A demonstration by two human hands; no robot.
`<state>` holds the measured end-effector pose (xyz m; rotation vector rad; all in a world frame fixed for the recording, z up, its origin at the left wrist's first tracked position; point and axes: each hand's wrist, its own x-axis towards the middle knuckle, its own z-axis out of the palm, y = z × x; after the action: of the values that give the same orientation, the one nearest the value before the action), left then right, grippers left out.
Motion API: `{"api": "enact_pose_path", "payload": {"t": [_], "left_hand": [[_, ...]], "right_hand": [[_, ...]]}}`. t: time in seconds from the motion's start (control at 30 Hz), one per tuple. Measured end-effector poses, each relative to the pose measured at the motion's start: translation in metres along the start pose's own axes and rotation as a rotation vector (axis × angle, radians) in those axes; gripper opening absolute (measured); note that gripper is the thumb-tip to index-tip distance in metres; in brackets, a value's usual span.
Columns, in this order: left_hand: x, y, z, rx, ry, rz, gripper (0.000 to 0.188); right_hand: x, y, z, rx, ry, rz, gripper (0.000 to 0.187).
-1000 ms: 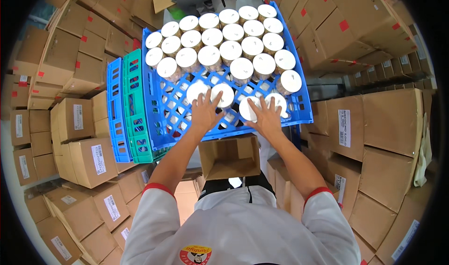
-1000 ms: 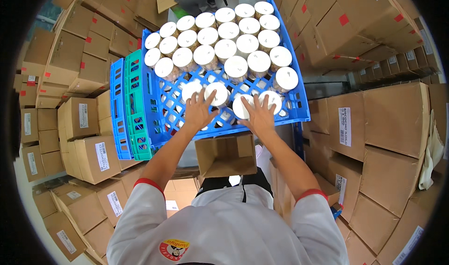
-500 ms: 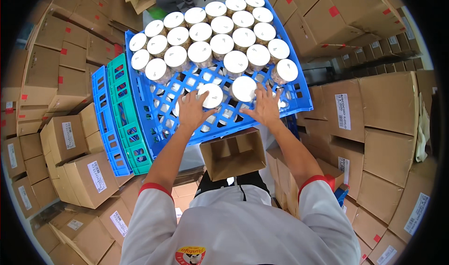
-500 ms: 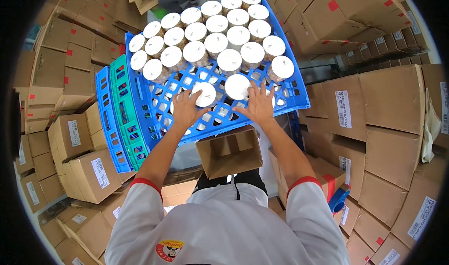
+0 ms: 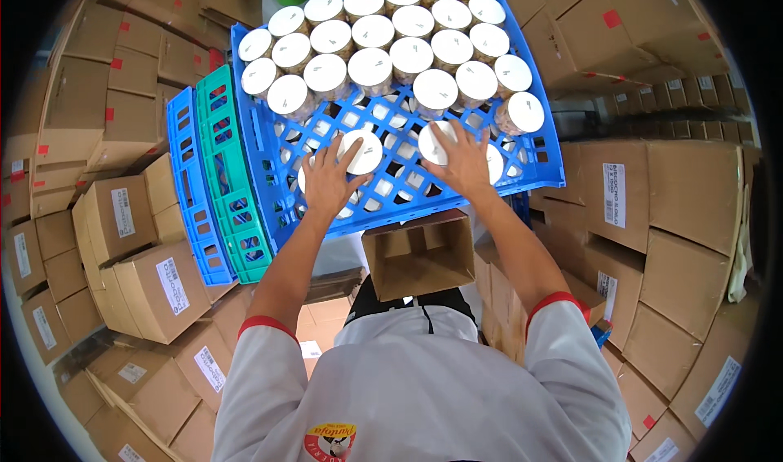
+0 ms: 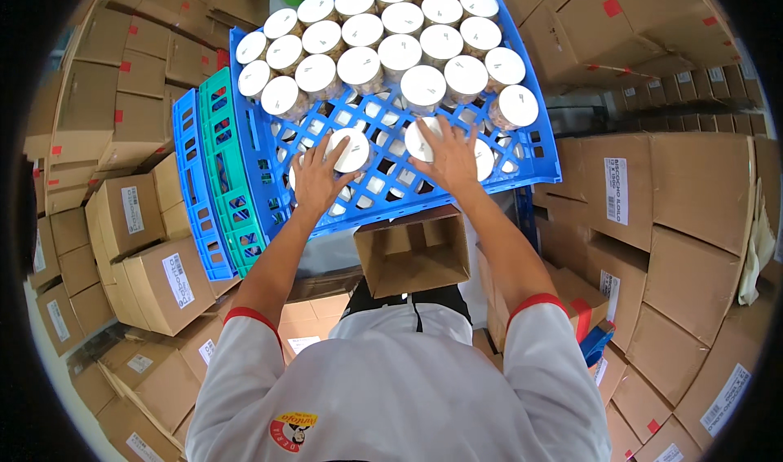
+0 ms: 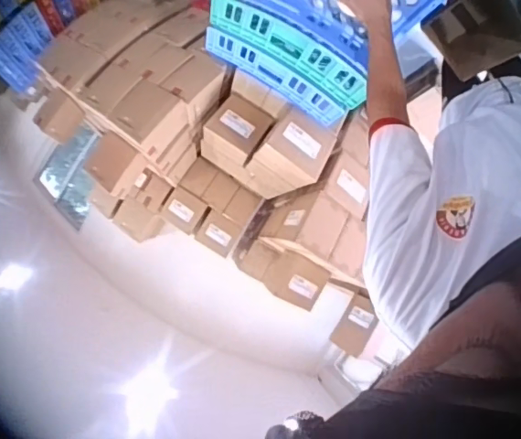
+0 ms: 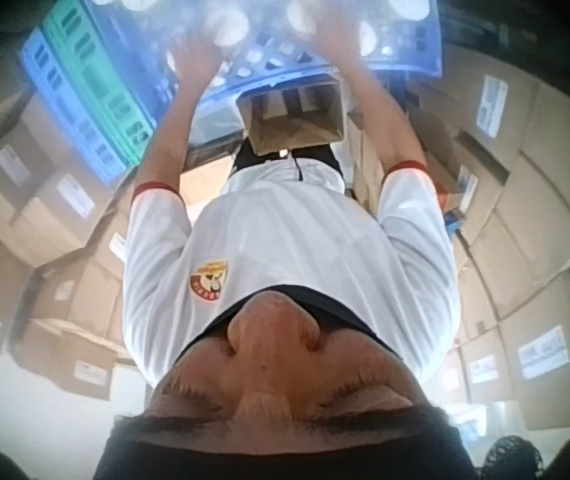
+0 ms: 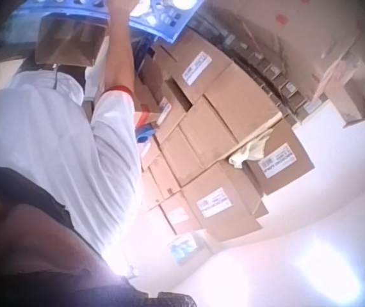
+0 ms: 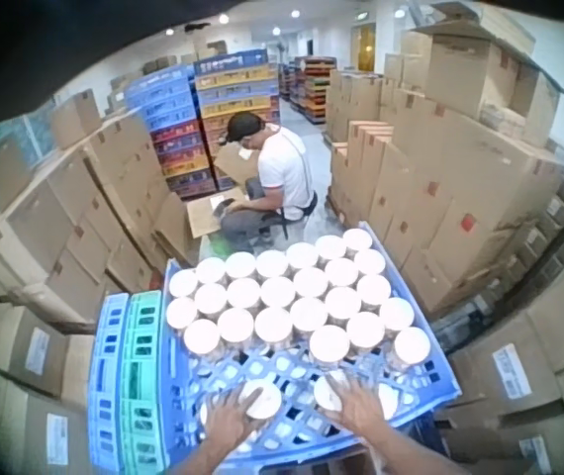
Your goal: The person tapes the bottom of a cardboard box using a tape dispenser, places several plastic containers of food from a blue crate into the box, and then seals the top of the box with tape before moving it to a stack of other packed boxes.
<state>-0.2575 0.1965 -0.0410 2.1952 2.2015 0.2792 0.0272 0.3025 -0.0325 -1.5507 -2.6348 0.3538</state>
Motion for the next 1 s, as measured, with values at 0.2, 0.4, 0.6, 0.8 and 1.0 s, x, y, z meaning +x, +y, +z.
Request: {"api": "enact_pose_path", "payload": {"t": [0.2,0.4,0.6,0.8,1.0], "left_hand": [[0.004,0.0,-0.006,-0.034,-0.028,-0.027,0.076],[0.007,0.005,-0.003,-0.049,-0.051,-0.043,0.077],[-0.026,0.02,-0.028,-0.197,0.165,-0.017,0.078],[-0.184,0.077,0.014,-0.803,0.122,-0.567,0.05],[-0.228,0.098,0.093,-1.119,-0.177,-0.857,0.059]], "right_hand": [[-0.025,0.03,-0.007,-0.156,0.007,-0.052,0.096],[-0.01,0.038,-0.013,-0.153,-0.063,0.053,0.094],[-0.065,0.011,-0.103,0.358,0.074,0.139,0.105],[-0.212,-0.036,-0.031,0.704,0.038,0.099,0.142],[-0.227,-0.043,0.094,0.275,-0.157,-0.198,0.128]]}}
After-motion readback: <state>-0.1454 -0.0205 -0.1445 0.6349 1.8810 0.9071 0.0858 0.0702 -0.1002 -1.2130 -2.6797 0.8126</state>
